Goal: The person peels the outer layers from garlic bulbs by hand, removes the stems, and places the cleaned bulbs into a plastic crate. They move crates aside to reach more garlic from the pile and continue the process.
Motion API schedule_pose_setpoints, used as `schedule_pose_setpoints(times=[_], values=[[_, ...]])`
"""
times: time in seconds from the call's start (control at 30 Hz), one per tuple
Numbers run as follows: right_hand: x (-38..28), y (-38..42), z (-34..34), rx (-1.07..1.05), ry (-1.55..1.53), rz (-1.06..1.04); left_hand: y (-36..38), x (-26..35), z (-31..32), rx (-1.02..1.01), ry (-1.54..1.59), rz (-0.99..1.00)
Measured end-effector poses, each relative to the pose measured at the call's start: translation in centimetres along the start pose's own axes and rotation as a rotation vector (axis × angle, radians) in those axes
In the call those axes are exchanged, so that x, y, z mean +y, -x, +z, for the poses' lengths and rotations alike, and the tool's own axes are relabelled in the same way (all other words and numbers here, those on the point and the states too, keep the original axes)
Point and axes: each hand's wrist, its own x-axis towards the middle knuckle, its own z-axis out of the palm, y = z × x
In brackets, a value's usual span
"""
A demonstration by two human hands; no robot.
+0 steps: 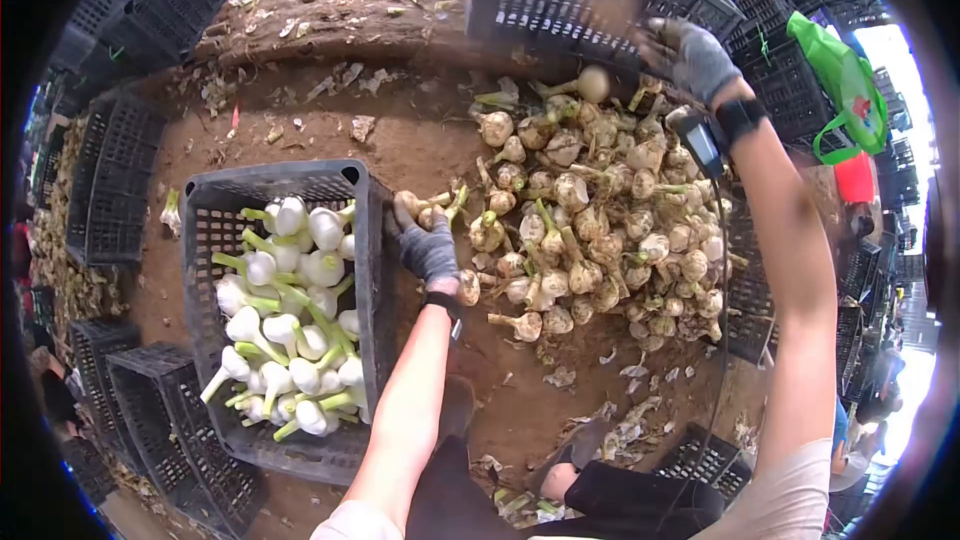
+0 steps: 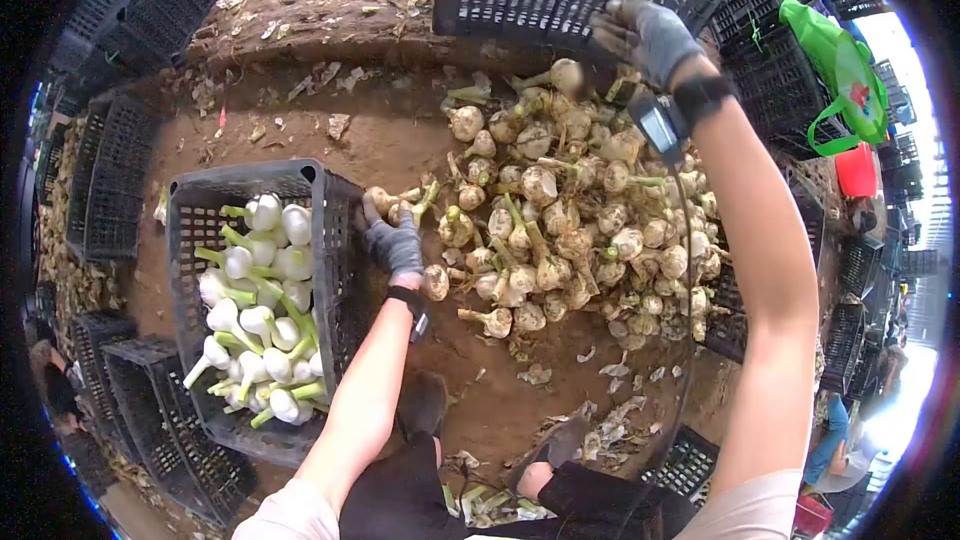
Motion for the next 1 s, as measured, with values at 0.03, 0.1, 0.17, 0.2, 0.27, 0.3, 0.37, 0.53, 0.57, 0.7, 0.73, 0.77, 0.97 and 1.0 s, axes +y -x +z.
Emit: schedule_pose_setpoints(times=[0.03, 0.1, 0.17, 0.2, 0.27, 0.3, 0.37, 0.53, 0.57, 0.7, 0.73, 0.77, 0.97, 1.0], values=[[0.7, 2.0, -0.7, -0.057, 0.125, -0.027, -0.3, -0.1, -0.1, -0.017, -0.05, -0.039], [2.9, 6.1, -1.9, -0.196, 0.451, -0.029, -1.1, -2.2, 2.1, -0.021, -0.009, 0.008], [8.1, 11.6, -4.9, -0.311, 0.521, 0.059, -1.8, -4.9, 3.8, -0.208, 0.239, -0.106], [9.3, 13.8, -5.4, -0.291, 0.595, 0.185, -1.3, -4.8, 3.6, -0.25, 0.291, -0.114], [11.8, 17.8, -6.1, -0.284, 0.732, 0.325, -0.3, -2.4, 2.3, -0.271, 0.244, -0.248], [13.3, 19.3, -6.5, -0.299, 0.801, 0.338, -0.2, -2.2, 2.3, -0.276, 0.245, -0.254], [16.2, 21.5, -8.1, -0.459, 0.979, 0.081, -1.1, -2.0, 2.4, -0.279, 0.172, -0.208], [17.0, 27.0, -7.4, -0.388, 0.906, 0.385, 0.2, -1.2, 0.3, -0.373, 0.316, -0.206], [16.5, 27.7, -7.5, -0.377, 0.903, 0.381, 0.9, -0.4, 0.0, -0.379, 0.321, -0.197], [11.9, 31.7, -7.2, -0.359, 0.694, 0.431, 5.3, 8.4, -4.3, -0.426, 0.938, 0.06], [10.0, 32.9, -7.3, -0.34, 0.64, 0.394, 6.1, 9.9, -4.6, -0.611, 1.129, -0.034], [8.0, 34.3, -7.5, -0.317, 0.588, 0.355, 7.1, 11.7, -5.1, -0.805, 1.315, -0.135], [-7.1, 44.8, -8.6, 0.301, 0.935, 0.247, 15.7, 19.3, -11.1, -1.42, 1.527, -0.384], [-8.3, 45.9, -10.7, 0.279, 0.993, 0.218, 16.9, 19.6, -11.4, -1.436, 1.489, -0.348]])
